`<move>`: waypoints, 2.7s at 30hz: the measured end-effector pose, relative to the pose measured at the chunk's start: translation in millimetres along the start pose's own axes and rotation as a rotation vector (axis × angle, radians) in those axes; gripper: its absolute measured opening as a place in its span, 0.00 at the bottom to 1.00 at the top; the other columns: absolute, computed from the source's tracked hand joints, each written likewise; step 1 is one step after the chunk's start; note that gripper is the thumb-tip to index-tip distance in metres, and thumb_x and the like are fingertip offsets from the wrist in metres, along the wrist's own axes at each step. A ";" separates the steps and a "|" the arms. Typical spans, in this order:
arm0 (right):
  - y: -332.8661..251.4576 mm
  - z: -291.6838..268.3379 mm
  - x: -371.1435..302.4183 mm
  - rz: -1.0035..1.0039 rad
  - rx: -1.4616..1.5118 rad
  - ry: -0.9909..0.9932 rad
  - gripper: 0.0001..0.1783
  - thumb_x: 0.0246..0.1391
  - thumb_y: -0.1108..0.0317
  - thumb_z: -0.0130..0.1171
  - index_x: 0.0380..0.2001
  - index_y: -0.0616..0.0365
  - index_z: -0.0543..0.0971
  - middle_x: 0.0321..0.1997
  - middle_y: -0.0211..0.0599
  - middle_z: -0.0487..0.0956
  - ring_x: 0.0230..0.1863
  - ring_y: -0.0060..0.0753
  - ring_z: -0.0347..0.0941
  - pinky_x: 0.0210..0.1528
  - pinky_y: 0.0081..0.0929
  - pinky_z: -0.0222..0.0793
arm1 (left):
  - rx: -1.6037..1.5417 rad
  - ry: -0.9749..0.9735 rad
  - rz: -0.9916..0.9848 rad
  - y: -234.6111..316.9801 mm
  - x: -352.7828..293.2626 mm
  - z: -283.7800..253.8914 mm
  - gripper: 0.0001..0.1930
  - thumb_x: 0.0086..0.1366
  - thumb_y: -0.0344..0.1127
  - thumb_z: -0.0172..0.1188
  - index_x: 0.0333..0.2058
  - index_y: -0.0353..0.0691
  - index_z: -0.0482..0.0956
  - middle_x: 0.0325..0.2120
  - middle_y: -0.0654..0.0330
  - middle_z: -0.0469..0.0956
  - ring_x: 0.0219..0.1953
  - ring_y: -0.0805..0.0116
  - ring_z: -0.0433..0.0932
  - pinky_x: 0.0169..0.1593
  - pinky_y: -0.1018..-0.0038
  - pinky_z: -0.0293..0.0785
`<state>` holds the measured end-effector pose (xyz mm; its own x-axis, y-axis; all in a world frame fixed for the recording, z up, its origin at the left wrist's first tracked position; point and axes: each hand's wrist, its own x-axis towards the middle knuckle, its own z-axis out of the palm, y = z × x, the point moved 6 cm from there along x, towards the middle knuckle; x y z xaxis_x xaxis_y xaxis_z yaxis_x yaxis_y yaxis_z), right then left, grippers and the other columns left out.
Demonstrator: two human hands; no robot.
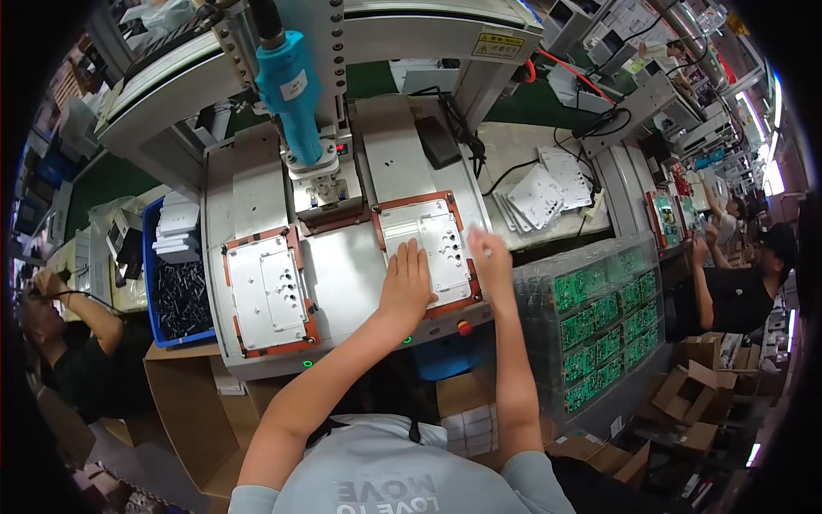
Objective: Placing electronic components into an assembly machine for processing on a factory line.
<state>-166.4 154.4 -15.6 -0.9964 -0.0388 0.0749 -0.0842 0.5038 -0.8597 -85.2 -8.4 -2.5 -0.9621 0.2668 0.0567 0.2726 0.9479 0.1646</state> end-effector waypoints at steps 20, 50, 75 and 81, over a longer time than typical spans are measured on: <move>-20.1 7.3 47.0 -0.210 0.159 0.008 0.15 0.56 0.63 0.58 0.44 0.59 0.76 0.38 0.34 0.74 0.34 0.22 0.70 0.36 0.19 0.66 | -0.343 -0.187 0.181 -37.4 3.3 -25.3 0.34 0.52 0.30 0.63 0.59 0.45 0.62 0.64 0.54 0.55 0.62 0.57 0.61 0.59 0.68 0.66; -93.2 79.2 -133.3 -0.324 -0.360 0.240 0.07 0.48 0.70 0.60 0.30 0.58 0.74 0.28 0.40 0.73 0.32 0.44 0.70 0.36 0.37 0.64 | -0.604 0.054 -0.107 -91.7 -137.7 -82.0 0.20 0.63 0.28 0.54 0.55 0.42 0.70 0.56 0.51 0.68 0.64 0.53 0.59 0.61 0.64 0.61; -93.3 196.8 -291.4 0.098 -0.122 -0.879 0.22 0.59 0.50 0.47 0.40 0.57 0.78 0.38 0.46 0.79 0.44 0.47 0.76 0.42 0.44 0.70 | 0.295 -0.007 -0.512 -414.8 -214.3 141.7 0.22 0.69 0.37 0.41 0.56 0.29 0.64 0.54 0.45 0.68 0.54 0.54 0.69 0.56 0.63 0.64; -126.8 192.9 -289.5 0.065 -0.110 -0.775 0.21 0.56 0.53 0.48 0.36 0.61 0.77 0.34 0.49 0.79 0.40 0.54 0.76 0.41 0.47 0.71 | 1.124 -0.141 -0.374 -437.5 -257.3 163.8 0.22 0.68 0.34 0.41 0.57 0.28 0.64 0.56 0.45 0.65 0.57 0.52 0.65 0.60 0.61 0.58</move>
<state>131.8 -64.7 -25.8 -0.7218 -0.5769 -0.3823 -0.0655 0.6069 -0.7921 41.5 -463.2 -250.5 -0.9917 -0.1087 0.0683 -0.1187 0.5733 -0.8107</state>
